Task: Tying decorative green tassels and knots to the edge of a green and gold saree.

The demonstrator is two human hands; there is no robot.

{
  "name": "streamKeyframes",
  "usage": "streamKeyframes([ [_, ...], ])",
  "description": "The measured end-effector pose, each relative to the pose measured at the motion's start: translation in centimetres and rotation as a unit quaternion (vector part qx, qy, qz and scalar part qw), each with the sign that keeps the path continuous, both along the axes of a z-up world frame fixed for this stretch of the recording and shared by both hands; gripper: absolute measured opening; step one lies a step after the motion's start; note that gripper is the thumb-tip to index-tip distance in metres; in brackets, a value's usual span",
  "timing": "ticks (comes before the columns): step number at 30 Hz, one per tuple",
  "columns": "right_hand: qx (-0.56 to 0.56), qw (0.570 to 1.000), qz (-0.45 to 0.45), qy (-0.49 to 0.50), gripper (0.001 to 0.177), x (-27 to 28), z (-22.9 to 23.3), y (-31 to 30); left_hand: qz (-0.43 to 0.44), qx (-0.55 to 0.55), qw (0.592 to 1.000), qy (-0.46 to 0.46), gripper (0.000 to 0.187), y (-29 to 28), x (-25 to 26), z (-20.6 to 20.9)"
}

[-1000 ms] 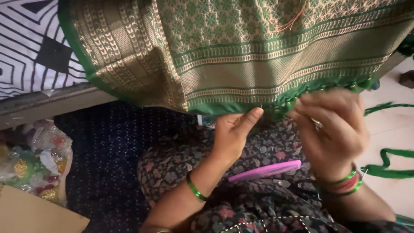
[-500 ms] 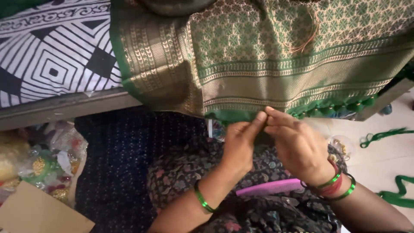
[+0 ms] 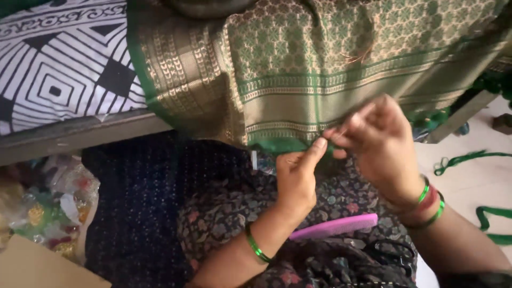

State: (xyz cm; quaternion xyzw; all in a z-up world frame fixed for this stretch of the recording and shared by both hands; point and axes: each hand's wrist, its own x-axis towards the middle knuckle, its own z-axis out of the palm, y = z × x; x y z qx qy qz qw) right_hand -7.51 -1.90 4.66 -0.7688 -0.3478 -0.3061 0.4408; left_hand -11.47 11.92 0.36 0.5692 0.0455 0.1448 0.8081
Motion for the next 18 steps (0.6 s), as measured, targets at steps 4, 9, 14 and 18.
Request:
streamKeyframes([
  [4,0.418,0.749,0.272,0.436,0.007,1.0,1.0,0.3,-0.069,-0.179,0.981,0.012,0.022,0.3,0.2,2.4],
  [9,0.349,0.819,0.232,0.391,0.01,0.7,2.6,-0.1,-0.009,0.046,0.982,0.183,0.057,0.4,1.6,-3.1],
  [14,0.249,0.927,0.207,0.191,0.015,2.3,8.1,-2.5,-0.129,-0.155,0.979,-0.013,0.032,1.4,1.9,-1.0],
  [18,0.237,0.94,0.146,0.196,0.014,1.6,9.1,-3.3,-0.128,-0.147,0.981,-0.011,0.031,1.5,1.8,-0.7],
])
